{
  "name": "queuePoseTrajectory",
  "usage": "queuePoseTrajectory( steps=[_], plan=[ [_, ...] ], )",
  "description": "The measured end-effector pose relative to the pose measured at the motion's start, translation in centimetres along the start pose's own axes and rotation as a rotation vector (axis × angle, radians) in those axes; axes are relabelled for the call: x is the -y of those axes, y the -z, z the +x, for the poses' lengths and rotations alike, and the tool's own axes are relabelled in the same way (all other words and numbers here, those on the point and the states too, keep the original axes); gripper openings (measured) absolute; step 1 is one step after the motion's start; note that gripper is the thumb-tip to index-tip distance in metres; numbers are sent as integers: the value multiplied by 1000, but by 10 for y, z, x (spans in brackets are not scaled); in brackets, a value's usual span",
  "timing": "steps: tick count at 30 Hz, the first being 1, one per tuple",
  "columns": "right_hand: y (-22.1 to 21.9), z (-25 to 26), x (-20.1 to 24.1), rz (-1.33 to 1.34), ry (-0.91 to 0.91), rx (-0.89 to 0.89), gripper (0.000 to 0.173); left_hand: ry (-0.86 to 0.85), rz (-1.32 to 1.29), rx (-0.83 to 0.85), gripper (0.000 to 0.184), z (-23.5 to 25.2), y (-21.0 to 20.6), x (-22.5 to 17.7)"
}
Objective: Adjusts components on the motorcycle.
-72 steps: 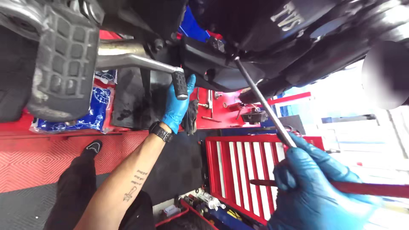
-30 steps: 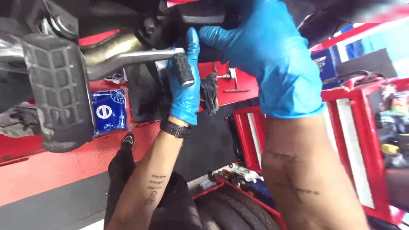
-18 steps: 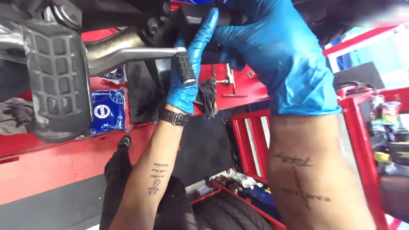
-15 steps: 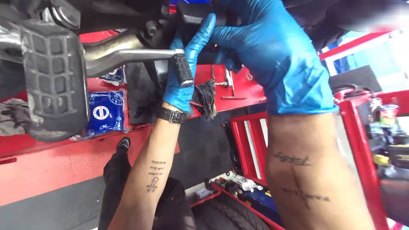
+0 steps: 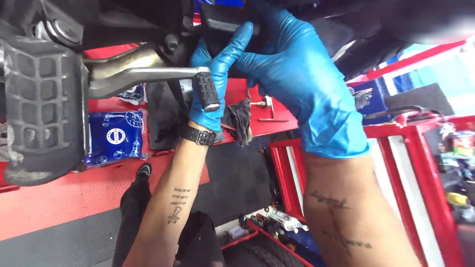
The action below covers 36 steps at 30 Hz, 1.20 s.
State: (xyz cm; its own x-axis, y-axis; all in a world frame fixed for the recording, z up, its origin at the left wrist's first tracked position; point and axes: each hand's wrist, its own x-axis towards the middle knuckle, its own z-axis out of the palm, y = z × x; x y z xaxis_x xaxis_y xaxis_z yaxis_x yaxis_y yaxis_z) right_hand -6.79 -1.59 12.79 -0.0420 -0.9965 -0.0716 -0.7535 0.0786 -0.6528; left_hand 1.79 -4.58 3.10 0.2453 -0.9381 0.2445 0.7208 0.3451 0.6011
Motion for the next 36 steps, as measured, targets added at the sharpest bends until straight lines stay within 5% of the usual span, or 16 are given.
queuePoseTrajectory(
  steps=[3,7,11,19,25,28,32,36],
  plan=[
    [-4,1,-2,-121,-12,-44,77,38,-16,-41,38,5,2,5],
    [-3,5,-4,-227,12,-64,75,-347,35,188,42,31,48,75],
    [0,4,-1,-281,2,-62,73,45,-27,-116,41,7,-12,-3],
    [-10,3,2,-363,-9,-165,70,-14,0,-94,40,8,-12,-1],
    [-10,13,-2,-382,113,-210,45,130,214,-197,59,-5,-23,-14],
    [-7,17,-5,-330,116,-175,37,165,353,-176,54,-15,-21,-21],
    [-7,18,-1,-349,65,-175,42,140,643,-72,52,-32,-5,-21],
    [-8,14,-2,-395,38,-169,52,331,497,-142,51,-59,1,-26]
  ],
)
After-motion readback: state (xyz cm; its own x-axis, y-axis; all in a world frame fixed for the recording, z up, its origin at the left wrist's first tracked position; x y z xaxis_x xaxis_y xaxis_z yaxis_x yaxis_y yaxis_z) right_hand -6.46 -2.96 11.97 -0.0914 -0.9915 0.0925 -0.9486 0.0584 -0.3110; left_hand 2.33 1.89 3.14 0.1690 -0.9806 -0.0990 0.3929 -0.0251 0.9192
